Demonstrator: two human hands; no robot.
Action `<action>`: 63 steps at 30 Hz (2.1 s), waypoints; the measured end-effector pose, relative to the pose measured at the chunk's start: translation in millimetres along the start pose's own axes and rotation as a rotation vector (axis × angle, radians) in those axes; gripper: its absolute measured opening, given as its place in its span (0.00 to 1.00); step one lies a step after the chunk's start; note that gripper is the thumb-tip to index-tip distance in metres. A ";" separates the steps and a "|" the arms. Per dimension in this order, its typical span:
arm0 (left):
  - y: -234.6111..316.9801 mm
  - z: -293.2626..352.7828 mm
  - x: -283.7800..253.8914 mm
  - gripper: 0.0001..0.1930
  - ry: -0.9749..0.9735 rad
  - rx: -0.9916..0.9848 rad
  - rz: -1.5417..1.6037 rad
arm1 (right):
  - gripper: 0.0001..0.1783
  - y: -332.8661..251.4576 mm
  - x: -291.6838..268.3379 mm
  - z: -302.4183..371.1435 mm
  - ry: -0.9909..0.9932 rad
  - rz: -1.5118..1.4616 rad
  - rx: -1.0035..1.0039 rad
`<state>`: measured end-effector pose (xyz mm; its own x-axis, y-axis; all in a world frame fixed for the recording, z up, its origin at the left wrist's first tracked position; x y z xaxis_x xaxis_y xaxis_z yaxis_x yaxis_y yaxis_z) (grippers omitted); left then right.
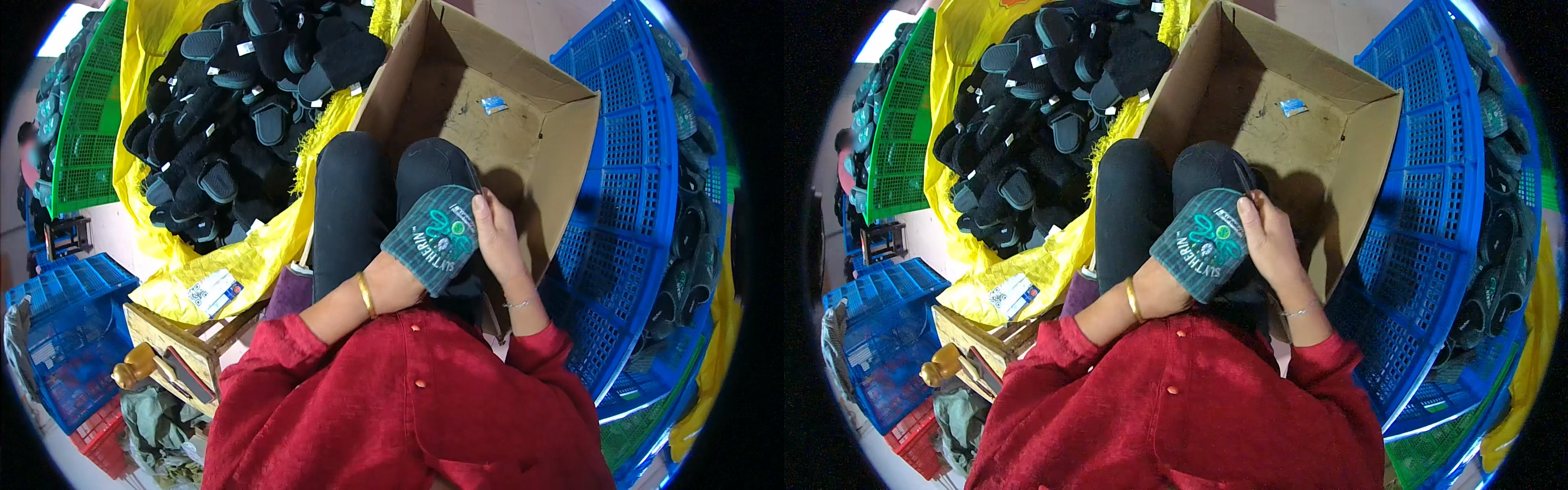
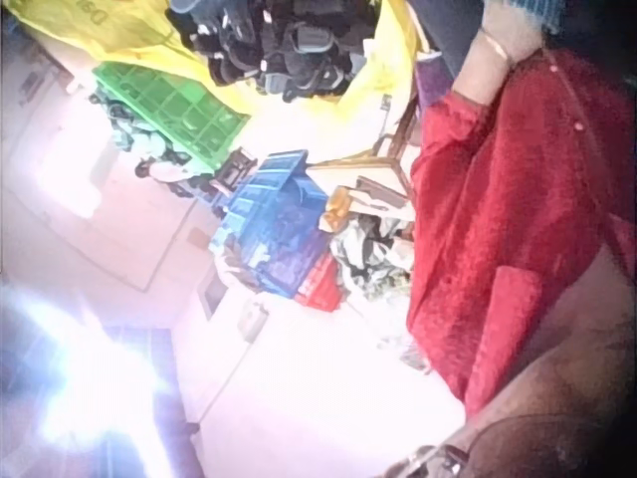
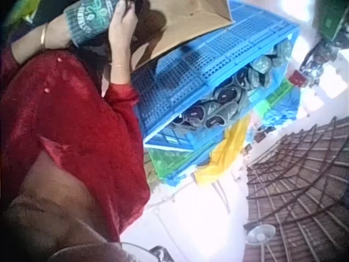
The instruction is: The person sits on the floor and repeatedly picks up black slippers from a yellow sack, trims loose threads and fabric edges with scissors, and places the finished slippers into a blue crate. The process is repeated for multiple slippers.
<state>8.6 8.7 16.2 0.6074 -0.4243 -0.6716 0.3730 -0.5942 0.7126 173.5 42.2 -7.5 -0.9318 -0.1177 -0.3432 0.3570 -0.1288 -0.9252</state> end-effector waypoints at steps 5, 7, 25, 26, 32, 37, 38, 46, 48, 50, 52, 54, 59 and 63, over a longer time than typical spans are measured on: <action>16.0 14.9 8.8 0.24 -0.039 -0.013 -0.076 | 0.18 -7.1 -8.6 -15.8 -0.238 -0.061 0.115; 16.1 44.1 11.8 0.22 -0.269 -0.021 -0.037 | 0.16 -1.0 -3.4 -11.1 -0.146 -0.194 0.146; 7.8 59.7 -36.7 0.24 0.537 -0.309 0.151 | 0.04 -14.5 -28.1 34.0 0.255 -0.705 0.090; 5.6 57.1 -33.5 0.22 0.550 -0.290 0.144 | 0.05 -18.0 -27.7 36.5 0.224 -0.710 0.047; -4.4 55.4 -36.8 0.02 0.702 -0.360 0.306 | 0.07 -10.7 -33.1 35.3 0.252 -0.704 0.006; -16.8 83.3 -45.2 0.03 0.866 -0.591 0.903 | 0.09 -20.1 -41.4 36.2 0.330 -0.603 0.088; -14.0 87.9 -48.9 0.04 0.846 -0.555 0.930 | 0.12 -19.7 -43.5 35.0 0.337 -0.582 0.089; -0.1 111.7 -54.2 0.08 0.281 -0.388 0.369 | 0.23 -20.5 -55.0 38.9 0.389 -0.480 0.106; 4.3 105.3 -61.2 0.10 0.252 -0.387 0.228 | 0.31 -9.6 -65.3 39.7 0.385 -0.427 0.153; 3.2 101.2 -62.5 0.11 0.215 -0.416 0.181 | 0.23 -4.4 -75.7 34.2 0.374 -0.413 0.108; -4.4 100.6 -63.2 0.12 0.223 -0.412 0.219 | 0.21 4.2 -91.6 22.7 0.382 -0.463 0.070; -16.3 103.0 -68.5 0.11 0.335 -0.352 0.193 | 0.22 21.0 -141.0 8.6 0.487 -0.457 0.162; -78.2 133.0 -81.2 0.10 0.643 -0.784 0.669 | 0.21 -58.0 -231.0 21.3 1.167 -0.334 -0.118; -170.7 167.1 -83.0 0.09 0.878 -0.944 0.674 | 0.21 -49.0 -323.5 20.1 0.925 -0.873 -0.185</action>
<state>-222.7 31.2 -83.6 0.9458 0.3169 -0.0712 -0.0482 0.3537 0.9341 458.8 66.8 152.1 -0.5758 0.6690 0.4700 -0.3366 0.3299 -0.8820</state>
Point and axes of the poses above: each hand's wrist, its own z-axis away from the middle knuckle, its own x-axis out of the palm, y = z × x, the point moved 3 cm from there along -z, towards the middle knuckle, and after that the axes turned 1 degree about z, right-handed, at the moved point
